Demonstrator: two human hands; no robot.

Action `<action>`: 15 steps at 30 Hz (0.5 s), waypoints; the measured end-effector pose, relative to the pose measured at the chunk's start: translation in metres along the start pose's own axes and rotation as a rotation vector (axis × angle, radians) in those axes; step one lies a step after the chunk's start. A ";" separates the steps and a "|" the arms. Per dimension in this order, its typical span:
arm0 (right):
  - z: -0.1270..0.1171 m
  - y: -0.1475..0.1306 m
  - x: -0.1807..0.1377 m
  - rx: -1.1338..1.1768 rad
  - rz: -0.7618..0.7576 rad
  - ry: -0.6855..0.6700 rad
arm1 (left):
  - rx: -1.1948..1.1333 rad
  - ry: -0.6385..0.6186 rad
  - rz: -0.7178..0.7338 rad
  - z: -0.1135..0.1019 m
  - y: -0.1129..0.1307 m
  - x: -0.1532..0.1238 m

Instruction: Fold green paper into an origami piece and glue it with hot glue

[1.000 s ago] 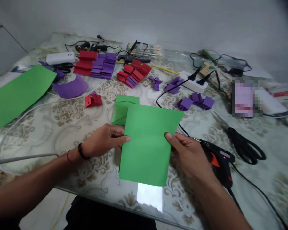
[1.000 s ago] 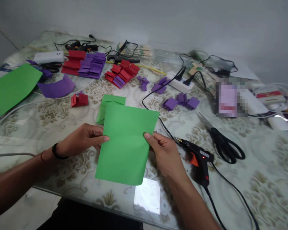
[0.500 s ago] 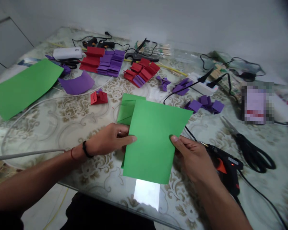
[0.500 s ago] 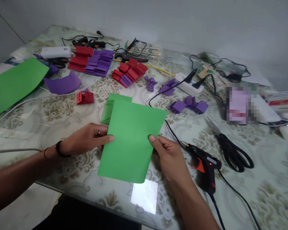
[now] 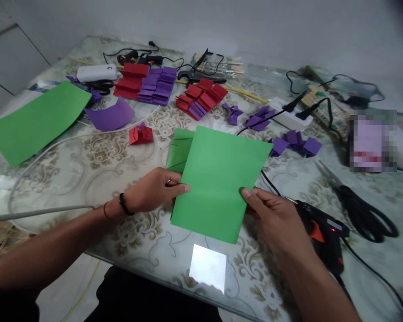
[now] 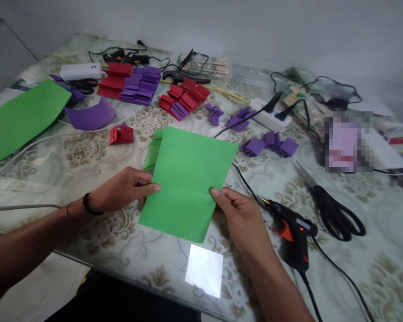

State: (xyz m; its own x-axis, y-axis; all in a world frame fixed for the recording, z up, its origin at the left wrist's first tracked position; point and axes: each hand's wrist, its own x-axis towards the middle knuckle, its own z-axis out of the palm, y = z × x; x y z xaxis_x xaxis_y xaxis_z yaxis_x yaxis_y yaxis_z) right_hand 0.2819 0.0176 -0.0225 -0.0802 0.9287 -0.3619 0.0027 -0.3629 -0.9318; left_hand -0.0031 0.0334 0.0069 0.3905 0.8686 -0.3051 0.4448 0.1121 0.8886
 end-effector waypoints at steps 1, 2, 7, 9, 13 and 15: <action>0.000 0.000 0.000 0.002 -0.011 0.016 | -0.021 -0.019 0.002 0.001 -0.001 0.000; 0.000 -0.001 0.000 0.002 -0.022 0.031 | -0.048 -0.045 0.000 0.001 -0.001 0.000; -0.002 0.001 0.001 0.019 -0.028 0.068 | -0.073 -0.072 -0.023 0.001 -0.003 0.000; -0.003 0.000 0.000 0.033 -0.007 0.037 | -0.015 -0.050 -0.021 -0.001 -0.002 0.000; -0.003 -0.004 -0.002 -0.006 0.011 -0.045 | 0.061 -0.034 -0.020 -0.007 0.000 0.000; -0.002 -0.005 -0.003 -0.035 -0.005 -0.030 | 0.077 -0.036 -0.016 -0.008 0.001 0.000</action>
State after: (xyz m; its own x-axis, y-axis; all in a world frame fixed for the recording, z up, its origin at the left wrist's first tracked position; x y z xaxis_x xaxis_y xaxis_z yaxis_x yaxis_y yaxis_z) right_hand 0.2839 0.0170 -0.0173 -0.1104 0.9277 -0.3566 0.0371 -0.3547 -0.9342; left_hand -0.0086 0.0374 0.0106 0.4105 0.8490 -0.3325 0.5114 0.0876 0.8549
